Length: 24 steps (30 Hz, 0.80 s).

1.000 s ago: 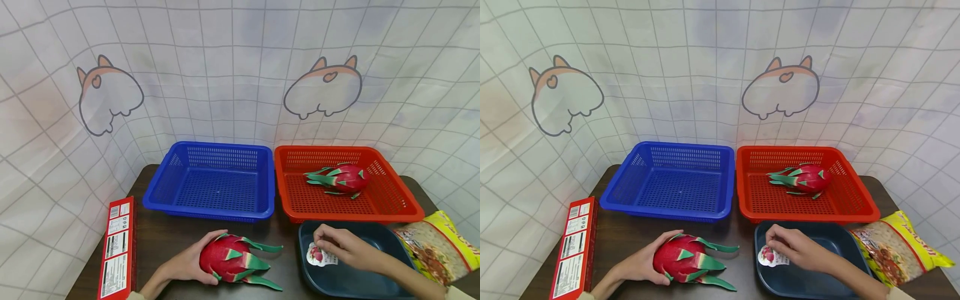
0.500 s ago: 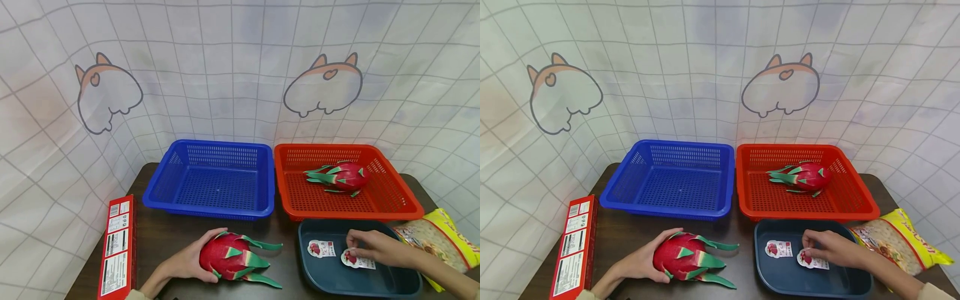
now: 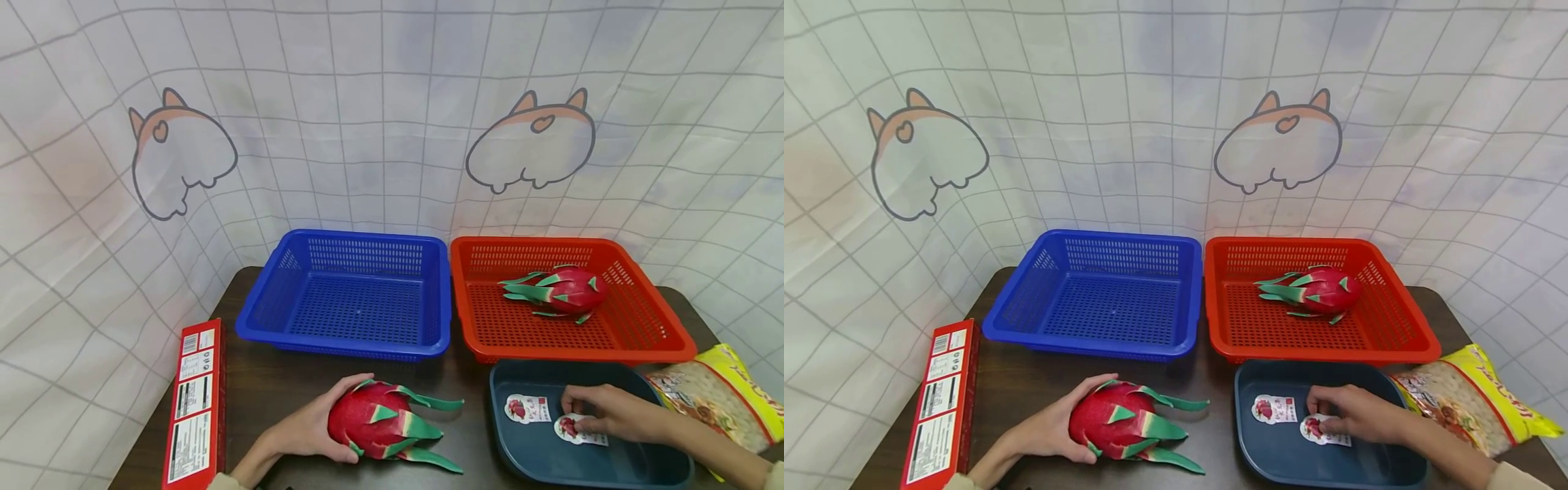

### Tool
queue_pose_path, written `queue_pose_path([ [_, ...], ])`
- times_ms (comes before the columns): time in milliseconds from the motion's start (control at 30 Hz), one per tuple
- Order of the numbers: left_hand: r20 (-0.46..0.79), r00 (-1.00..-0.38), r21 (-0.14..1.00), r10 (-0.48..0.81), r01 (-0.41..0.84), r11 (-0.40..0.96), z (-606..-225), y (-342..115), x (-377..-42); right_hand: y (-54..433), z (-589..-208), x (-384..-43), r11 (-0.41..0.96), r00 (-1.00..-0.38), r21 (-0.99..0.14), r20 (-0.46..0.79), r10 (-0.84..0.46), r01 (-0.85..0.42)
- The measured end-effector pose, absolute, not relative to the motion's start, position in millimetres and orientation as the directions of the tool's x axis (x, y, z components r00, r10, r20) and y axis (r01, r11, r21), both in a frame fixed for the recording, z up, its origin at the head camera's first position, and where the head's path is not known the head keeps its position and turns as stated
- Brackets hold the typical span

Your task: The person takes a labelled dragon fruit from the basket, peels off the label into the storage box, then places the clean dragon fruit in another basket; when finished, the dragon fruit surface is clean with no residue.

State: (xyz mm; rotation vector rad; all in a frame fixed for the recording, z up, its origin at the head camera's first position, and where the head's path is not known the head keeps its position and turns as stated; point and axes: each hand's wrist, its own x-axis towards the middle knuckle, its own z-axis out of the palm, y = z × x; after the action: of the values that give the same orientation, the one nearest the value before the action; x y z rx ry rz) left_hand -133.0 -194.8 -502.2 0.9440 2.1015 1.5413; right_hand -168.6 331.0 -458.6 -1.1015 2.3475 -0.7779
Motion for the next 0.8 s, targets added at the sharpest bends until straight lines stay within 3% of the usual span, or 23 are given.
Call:
queue_pose_path([
  [333, 0.058, -0.716, 0.943, 0.696, 0.268, 0.197, -502.2, -194.5, -132.1, 328.4, -466.3, -165.8, 0.560, -0.617, -0.616, -0.148, -0.773, -0.554],
  [500, 0.053, -0.714, 0.952, 0.698, 0.247, 0.181, -500.5, -193.5, -132.2, 325.7, -465.6, -163.2, 0.609, -0.632, -0.535, -0.169, -0.756, -0.586],
  [800, 0.059, -0.716, 0.951, 0.696, 0.252, 0.179, -501.0, -194.4, -132.0, 324.3, -459.3, -155.4, 0.745, -0.724, -0.407, -0.242, -0.646, -0.529],
])
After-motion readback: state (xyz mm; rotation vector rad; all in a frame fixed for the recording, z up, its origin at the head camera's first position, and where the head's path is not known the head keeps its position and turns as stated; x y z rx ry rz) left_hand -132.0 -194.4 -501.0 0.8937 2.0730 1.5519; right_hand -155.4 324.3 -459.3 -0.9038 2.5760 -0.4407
